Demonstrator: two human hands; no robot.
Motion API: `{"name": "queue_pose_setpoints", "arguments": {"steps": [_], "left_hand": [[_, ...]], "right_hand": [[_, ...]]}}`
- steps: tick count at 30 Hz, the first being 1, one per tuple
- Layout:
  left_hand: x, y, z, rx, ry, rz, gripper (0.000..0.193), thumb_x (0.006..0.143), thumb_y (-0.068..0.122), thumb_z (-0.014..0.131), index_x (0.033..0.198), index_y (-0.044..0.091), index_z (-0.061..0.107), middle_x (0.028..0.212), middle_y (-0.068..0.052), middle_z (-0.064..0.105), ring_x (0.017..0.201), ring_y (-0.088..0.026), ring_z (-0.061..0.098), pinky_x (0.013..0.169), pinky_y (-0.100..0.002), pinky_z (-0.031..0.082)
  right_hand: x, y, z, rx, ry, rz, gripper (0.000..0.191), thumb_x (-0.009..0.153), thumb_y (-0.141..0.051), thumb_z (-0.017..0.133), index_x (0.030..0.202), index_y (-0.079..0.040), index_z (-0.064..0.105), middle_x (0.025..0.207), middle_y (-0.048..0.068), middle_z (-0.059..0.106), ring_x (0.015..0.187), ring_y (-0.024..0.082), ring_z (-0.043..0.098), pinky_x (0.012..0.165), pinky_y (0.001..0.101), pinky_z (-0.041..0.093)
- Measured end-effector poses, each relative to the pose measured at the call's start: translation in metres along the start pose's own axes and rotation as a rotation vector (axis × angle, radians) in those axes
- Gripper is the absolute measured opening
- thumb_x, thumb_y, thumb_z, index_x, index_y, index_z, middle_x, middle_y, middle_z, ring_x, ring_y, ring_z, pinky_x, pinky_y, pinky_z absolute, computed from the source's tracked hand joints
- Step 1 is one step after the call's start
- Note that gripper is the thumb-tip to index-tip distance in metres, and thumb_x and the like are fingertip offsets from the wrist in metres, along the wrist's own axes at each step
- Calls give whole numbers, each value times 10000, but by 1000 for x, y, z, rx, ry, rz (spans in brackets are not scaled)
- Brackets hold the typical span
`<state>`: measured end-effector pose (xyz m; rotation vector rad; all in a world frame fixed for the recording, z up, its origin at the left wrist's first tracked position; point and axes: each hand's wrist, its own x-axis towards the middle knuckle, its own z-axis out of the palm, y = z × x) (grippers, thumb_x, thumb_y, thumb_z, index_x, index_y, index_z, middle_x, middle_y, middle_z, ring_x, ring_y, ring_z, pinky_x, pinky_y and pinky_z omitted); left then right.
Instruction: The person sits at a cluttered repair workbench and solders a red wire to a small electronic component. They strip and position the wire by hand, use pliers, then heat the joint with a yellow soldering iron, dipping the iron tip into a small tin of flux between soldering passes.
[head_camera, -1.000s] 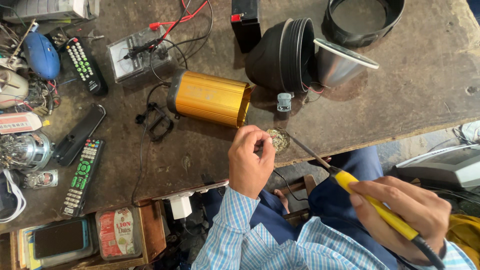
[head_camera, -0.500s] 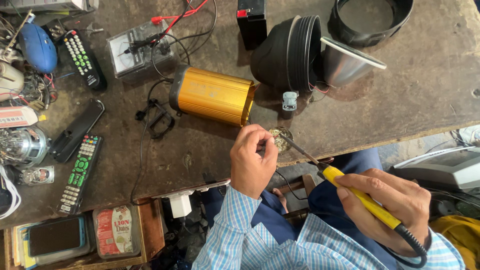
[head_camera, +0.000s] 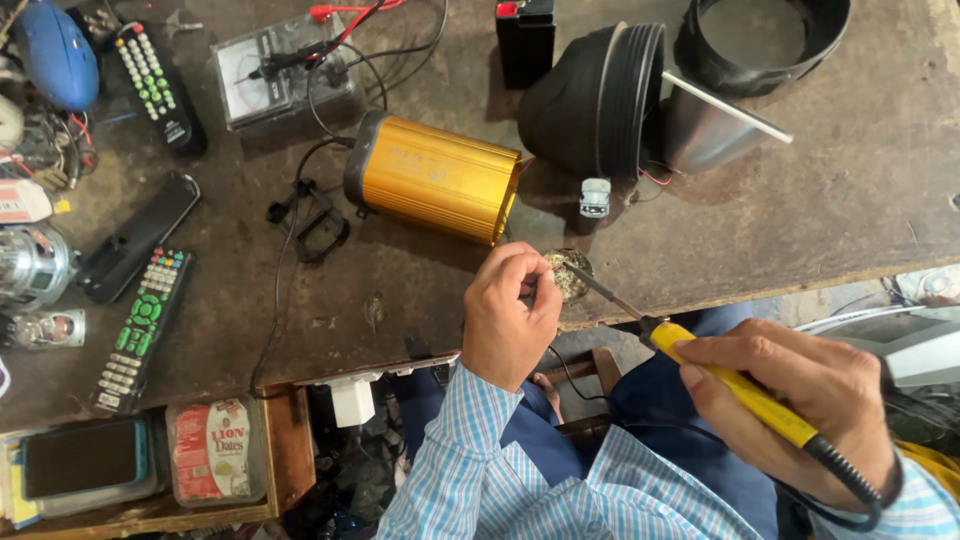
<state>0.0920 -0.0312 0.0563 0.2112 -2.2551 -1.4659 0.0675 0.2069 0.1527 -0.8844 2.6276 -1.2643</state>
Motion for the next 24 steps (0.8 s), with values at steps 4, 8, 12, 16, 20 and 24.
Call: {"name": "queue_pose_setpoints", "arguments": {"steps": [4,8,12,16,20,24], "left_hand": [[1,-2,1,-18,29,22,82,849,-60,675,904,-24,626,975,-110,686,761,-190,734,693,-281,625],[2,-3,2,-30,35,30,71,876,-39,699,921,-21,647,997,-108,693,783,-194,736,693,-279,631],[1,-3,0,-10,7,16,89,878,-8,728,945,-22,671,1019,-116,689,801,-216,727,673,-289,624],[0,-2,-1,-30,-4,-2,78,901,4,720,964,-14,676,1029,-111,690,820,-215,735,682,-285,631],[0,-2,-1,-50,0,16,79,908,-1,714,979,-8,679,1029,-114,686,831,-228,729,689,-290,628],[0,-1,-2,-62,-3,14,78,907,-3,708,981,-3,683,1023,-114,683,819,-229,729,689,-295,627]], "right_hand": [[12,3,-13,-59,-145,91,150,813,-132,778,939,-54,794,738,24,715,586,121,674,515,264,501],[24,7,-25,-1,-217,-11,194,849,-143,750,1012,-38,769,833,35,741,667,97,710,582,242,538],[28,9,-25,-67,-195,116,196,862,-144,769,1001,-7,785,791,75,758,588,109,714,522,243,533],[22,8,-25,-41,-166,146,190,923,-135,727,1026,22,758,805,83,750,606,97,722,532,211,546],[15,4,-23,-63,-148,232,193,929,-128,723,1042,24,763,776,83,752,573,103,717,513,221,541],[13,-1,-22,-98,-167,247,215,910,-140,748,1051,20,778,750,75,748,546,104,667,465,230,516]]}}
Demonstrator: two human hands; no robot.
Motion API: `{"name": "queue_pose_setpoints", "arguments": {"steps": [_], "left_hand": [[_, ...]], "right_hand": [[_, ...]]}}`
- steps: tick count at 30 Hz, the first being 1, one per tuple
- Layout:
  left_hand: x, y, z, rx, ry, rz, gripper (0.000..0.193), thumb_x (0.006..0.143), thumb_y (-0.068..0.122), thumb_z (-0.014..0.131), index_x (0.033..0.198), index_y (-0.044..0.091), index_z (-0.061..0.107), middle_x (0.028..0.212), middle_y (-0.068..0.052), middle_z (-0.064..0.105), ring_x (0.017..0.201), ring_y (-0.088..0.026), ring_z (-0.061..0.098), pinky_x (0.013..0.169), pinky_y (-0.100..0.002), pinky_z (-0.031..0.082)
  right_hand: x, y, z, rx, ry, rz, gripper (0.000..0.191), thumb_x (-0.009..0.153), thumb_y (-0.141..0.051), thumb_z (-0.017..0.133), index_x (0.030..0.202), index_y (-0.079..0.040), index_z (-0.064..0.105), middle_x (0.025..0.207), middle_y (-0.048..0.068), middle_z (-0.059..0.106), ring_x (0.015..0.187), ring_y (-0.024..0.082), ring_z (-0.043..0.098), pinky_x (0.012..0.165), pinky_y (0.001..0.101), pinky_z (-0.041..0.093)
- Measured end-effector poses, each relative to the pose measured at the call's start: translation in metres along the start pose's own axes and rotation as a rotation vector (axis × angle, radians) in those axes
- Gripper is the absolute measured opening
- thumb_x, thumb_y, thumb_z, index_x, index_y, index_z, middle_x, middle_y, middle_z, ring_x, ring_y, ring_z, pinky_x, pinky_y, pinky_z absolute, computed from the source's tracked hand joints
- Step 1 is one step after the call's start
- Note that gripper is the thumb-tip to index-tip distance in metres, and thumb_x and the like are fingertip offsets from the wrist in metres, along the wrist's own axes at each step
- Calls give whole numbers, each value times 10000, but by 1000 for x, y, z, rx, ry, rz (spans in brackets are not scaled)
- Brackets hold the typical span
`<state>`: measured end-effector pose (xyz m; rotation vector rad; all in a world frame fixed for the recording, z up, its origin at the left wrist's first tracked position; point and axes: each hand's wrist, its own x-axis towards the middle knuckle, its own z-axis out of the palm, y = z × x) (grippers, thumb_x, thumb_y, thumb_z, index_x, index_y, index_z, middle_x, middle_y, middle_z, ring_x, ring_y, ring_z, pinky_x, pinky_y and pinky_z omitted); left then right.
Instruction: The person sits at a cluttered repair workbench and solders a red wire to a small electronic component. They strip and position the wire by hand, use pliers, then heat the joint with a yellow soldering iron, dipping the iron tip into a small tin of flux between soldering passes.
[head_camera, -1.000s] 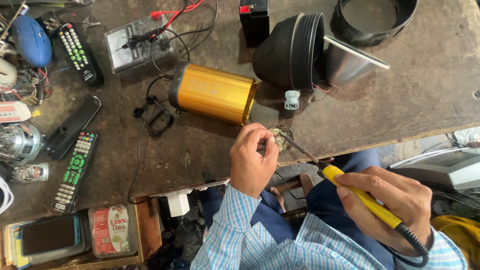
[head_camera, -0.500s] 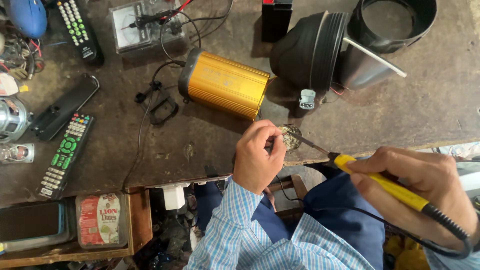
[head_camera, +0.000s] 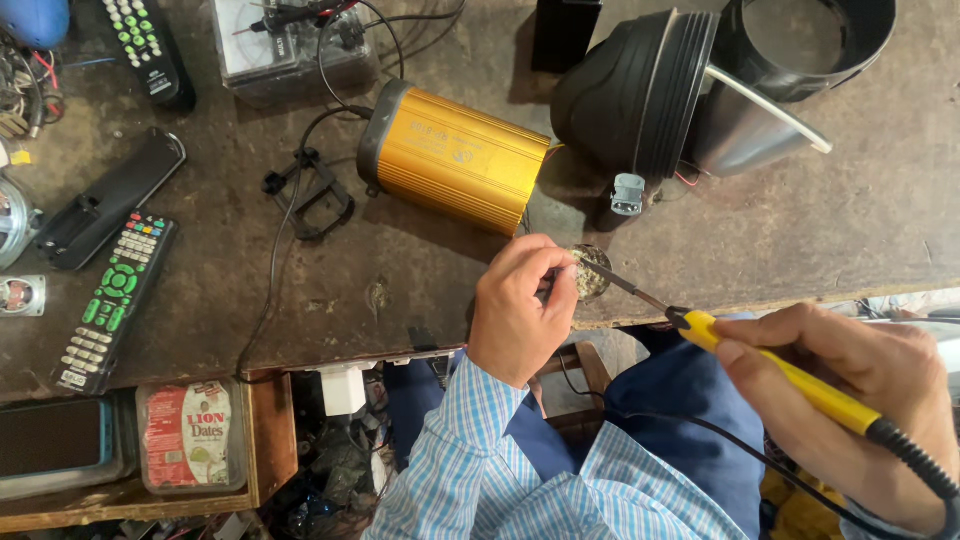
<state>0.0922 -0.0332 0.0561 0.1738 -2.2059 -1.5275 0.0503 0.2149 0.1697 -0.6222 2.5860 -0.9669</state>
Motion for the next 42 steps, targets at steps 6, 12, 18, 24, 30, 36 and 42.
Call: {"name": "queue_pose_setpoints", "arguments": {"steps": [6,12,18,24,30,36,42], "left_hand": [[0,0,0,15,0,-5,73,902,2,715,968,-4,685,1015,-113,688,808,-225,726,687,-303,615],[0,0,0,15,-5,-1,59,913,0,711,966,-8,686,1020,-111,687,817,-220,731,685,-290,625],[1,0,-2,0,-22,-1,66,913,0,705,977,-12,691,1015,-110,684,815,-210,734,681,-284,628],[2,-2,-1,19,-28,6,57,914,11,710,968,-7,698,1019,-102,691,823,-204,744,697,-281,634],[1,-4,0,12,-7,2,52,921,14,708,967,-5,695,1026,-102,693,821,-199,737,711,-283,631],[0,-3,-1,0,-6,-3,47,914,13,709,951,2,683,1024,-92,695,817,-189,734,724,-282,617],[1,-2,-3,2,-26,-2,48,901,6,711,942,-3,688,1006,-86,691,807,-182,722,714,-277,611]], "right_hand": [[0,-2,1,5,-12,-85,216,887,-146,758,1036,10,770,762,55,735,563,83,669,491,222,496],[-1,-1,4,65,11,-86,177,868,-109,756,1001,8,751,839,72,740,626,87,694,514,201,525],[3,-3,6,48,65,8,186,852,-97,759,993,24,769,852,98,757,598,109,697,511,223,520],[0,-2,8,175,73,-114,151,888,-95,738,989,18,736,916,89,757,686,50,729,604,184,538],[-10,-3,17,141,166,-4,158,885,-55,743,1016,30,762,755,85,707,530,79,607,462,218,442],[-22,5,8,214,176,82,169,945,-15,695,1090,51,753,758,109,693,580,105,664,511,217,506],[-17,1,23,247,231,8,118,870,14,707,981,51,727,839,113,776,675,104,710,613,216,538]]}}
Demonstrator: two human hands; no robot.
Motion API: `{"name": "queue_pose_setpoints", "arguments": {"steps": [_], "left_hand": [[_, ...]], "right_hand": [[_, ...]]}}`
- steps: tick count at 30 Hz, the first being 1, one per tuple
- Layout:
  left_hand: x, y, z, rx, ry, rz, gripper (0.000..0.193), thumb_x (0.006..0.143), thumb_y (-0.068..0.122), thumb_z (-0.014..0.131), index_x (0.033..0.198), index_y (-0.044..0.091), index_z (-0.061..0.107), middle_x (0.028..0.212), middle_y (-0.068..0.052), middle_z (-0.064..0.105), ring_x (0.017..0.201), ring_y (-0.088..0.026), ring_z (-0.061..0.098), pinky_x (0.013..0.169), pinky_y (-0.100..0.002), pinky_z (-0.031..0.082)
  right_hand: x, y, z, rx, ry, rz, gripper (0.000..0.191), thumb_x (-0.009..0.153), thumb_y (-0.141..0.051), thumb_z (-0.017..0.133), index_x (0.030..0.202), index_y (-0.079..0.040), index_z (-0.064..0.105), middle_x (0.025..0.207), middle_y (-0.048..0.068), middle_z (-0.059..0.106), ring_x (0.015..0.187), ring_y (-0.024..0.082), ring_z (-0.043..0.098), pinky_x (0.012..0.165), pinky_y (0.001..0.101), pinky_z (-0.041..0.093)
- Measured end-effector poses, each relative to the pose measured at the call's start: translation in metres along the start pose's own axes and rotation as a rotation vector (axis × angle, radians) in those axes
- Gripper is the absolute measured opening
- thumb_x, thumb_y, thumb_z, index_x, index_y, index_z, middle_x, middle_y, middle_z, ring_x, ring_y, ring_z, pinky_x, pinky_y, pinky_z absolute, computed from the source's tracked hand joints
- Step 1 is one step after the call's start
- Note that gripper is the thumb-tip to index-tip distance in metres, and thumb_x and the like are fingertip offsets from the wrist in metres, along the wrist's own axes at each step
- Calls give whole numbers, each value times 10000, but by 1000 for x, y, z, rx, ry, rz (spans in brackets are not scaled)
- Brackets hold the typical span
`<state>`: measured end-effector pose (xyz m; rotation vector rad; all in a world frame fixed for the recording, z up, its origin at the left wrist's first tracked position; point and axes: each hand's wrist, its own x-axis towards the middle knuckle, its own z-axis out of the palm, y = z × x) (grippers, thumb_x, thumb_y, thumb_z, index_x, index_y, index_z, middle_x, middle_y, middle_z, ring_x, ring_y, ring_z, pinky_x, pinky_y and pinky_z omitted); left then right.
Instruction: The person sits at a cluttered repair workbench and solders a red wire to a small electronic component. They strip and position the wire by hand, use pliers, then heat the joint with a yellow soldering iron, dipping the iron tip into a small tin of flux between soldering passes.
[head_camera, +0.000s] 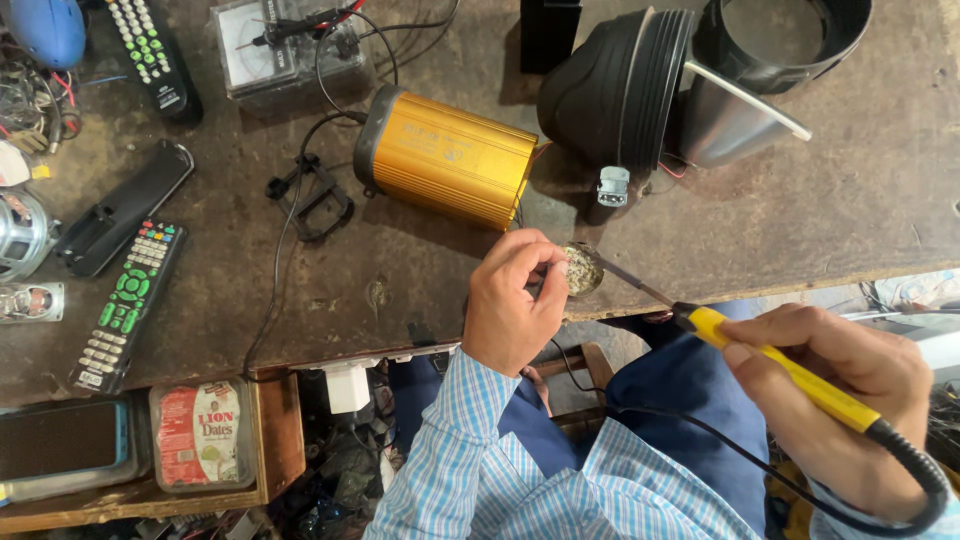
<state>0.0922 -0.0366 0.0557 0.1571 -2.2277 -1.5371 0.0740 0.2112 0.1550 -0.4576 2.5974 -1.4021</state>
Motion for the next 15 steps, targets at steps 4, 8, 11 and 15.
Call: {"name": "queue_pose_setpoints", "arguments": {"steps": [4,8,11,15], "left_hand": [[0,0,0,-9,-7,-13,48,898,0,706,943,-6,688,1009,-84,690,797,-176,725,706,-276,614],[0,0,-1,4,-10,-4,50,898,-4,706,945,-8,688,1016,-86,687,804,-174,727,703,-274,620],[0,0,0,3,-8,-8,55,893,-5,709,944,-10,689,1009,-87,688,796,-174,726,694,-276,616],[0,0,0,-9,-4,1,51,899,-7,706,946,-11,686,1008,-87,686,803,-173,727,703,-277,619]], "right_hand": [[5,-6,7,-12,-12,16,96,841,17,718,933,45,727,832,110,789,636,104,704,588,220,534],[8,-8,8,-23,-10,24,99,834,15,721,929,41,731,819,113,786,620,100,705,564,221,534],[7,-5,7,-10,-20,0,80,841,12,712,915,38,722,825,111,786,629,93,715,569,214,541],[6,0,5,11,-32,-18,71,861,9,716,926,36,730,855,113,766,621,93,712,558,210,529]]}}
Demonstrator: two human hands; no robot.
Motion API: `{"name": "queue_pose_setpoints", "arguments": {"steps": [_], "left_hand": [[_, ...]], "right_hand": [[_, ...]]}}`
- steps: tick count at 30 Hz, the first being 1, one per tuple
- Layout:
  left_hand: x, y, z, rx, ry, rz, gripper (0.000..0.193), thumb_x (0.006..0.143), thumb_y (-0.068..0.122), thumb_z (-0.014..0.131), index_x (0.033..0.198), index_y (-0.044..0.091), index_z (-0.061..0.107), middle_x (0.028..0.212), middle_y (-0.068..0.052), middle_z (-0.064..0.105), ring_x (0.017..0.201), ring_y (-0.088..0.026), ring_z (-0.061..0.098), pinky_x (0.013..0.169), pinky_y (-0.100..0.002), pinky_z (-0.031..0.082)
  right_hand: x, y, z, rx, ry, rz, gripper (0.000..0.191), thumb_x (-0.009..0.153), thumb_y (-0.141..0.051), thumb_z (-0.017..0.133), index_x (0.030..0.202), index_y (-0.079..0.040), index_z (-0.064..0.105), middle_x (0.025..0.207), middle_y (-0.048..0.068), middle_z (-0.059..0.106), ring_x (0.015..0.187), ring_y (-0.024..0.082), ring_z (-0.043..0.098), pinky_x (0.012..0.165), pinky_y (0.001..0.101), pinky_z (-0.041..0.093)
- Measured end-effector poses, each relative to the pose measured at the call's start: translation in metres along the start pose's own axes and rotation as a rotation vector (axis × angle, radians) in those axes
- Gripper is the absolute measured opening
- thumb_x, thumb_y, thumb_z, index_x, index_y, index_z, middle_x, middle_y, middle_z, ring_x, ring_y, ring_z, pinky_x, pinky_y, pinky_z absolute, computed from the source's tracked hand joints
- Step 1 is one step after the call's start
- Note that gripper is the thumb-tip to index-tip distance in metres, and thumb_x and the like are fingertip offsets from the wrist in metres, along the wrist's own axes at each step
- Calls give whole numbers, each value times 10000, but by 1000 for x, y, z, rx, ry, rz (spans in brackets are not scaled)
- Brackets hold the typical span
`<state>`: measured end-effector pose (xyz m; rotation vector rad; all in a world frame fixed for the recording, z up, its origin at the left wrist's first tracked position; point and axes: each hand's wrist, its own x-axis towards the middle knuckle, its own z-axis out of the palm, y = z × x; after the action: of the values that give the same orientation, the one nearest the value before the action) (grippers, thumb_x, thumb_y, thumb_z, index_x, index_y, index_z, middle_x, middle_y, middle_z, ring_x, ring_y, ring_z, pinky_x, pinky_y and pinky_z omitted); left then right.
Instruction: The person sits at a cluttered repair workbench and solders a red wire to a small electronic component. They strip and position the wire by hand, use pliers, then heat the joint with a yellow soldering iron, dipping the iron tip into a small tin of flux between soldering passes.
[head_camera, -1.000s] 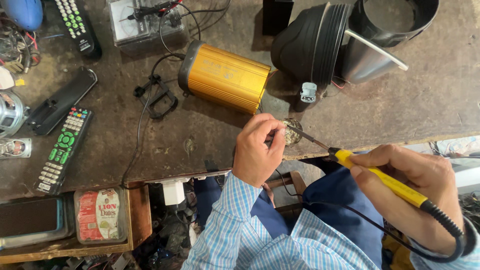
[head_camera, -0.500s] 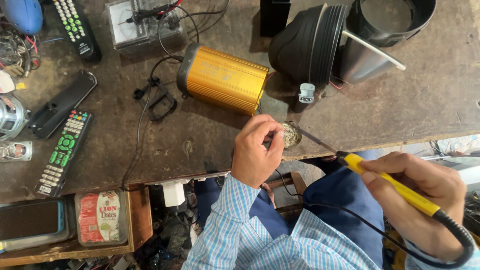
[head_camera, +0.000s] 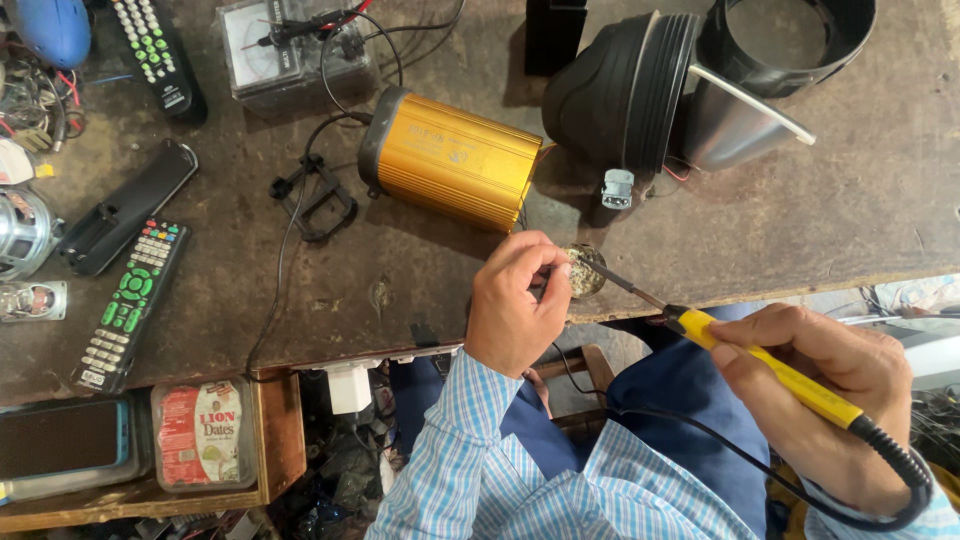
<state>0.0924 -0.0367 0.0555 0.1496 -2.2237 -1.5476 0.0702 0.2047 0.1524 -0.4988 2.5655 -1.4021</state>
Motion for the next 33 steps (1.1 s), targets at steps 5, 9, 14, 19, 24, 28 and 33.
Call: {"name": "queue_pose_setpoints", "arguments": {"steps": [5,9,14,19,24,28,33], "left_hand": [[0,0,0,-5,-3,-12,58,896,-4,705,951,-11,687,1010,-87,687,797,-174,723,698,-278,616],[0,0,-1,1,-11,-11,60,892,-4,704,948,-10,686,1012,-87,688,798,-177,721,699,-283,609],[-1,0,-1,3,-4,-7,63,891,-1,711,951,-6,690,1012,-83,689,817,-183,721,709,-285,610],[0,1,-2,17,-6,7,73,892,2,715,963,-1,702,1018,-80,693,828,-182,730,715,-281,614],[-1,1,-2,32,-9,17,81,884,2,721,964,-1,708,1018,-80,694,833,-185,728,709,-279,612],[-1,1,-2,30,-5,22,79,888,1,721,966,0,708,1019,-80,695,829,-184,727,712,-280,608],[-1,1,-2,16,-1,22,80,891,0,718,970,0,705,1018,-77,695,826,-176,729,713,-277,608]], "right_hand": [[-1,3,0,-15,-1,-7,84,840,10,709,918,35,726,839,116,773,626,97,713,566,212,531],[0,3,-1,-6,-18,-40,83,870,5,713,947,30,734,865,109,779,647,88,731,572,200,542],[5,1,-3,-71,-9,47,83,843,1,727,918,36,736,853,118,798,636,103,730,564,216,547],[9,0,-11,-143,-84,62,147,828,-48,764,950,34,764,849,109,749,590,123,706,531,241,516],[12,0,-23,-53,-248,-72,157,900,-106,741,1004,12,741,968,97,752,758,109,739,646,220,571],[12,1,-23,-24,-279,-94,192,883,-109,739,1038,5,745,946,84,745,752,97,722,631,207,565],[13,1,-25,-93,-280,-18,234,871,-114,758,1069,8,784,872,85,746,661,101,644,529,217,530]]}}
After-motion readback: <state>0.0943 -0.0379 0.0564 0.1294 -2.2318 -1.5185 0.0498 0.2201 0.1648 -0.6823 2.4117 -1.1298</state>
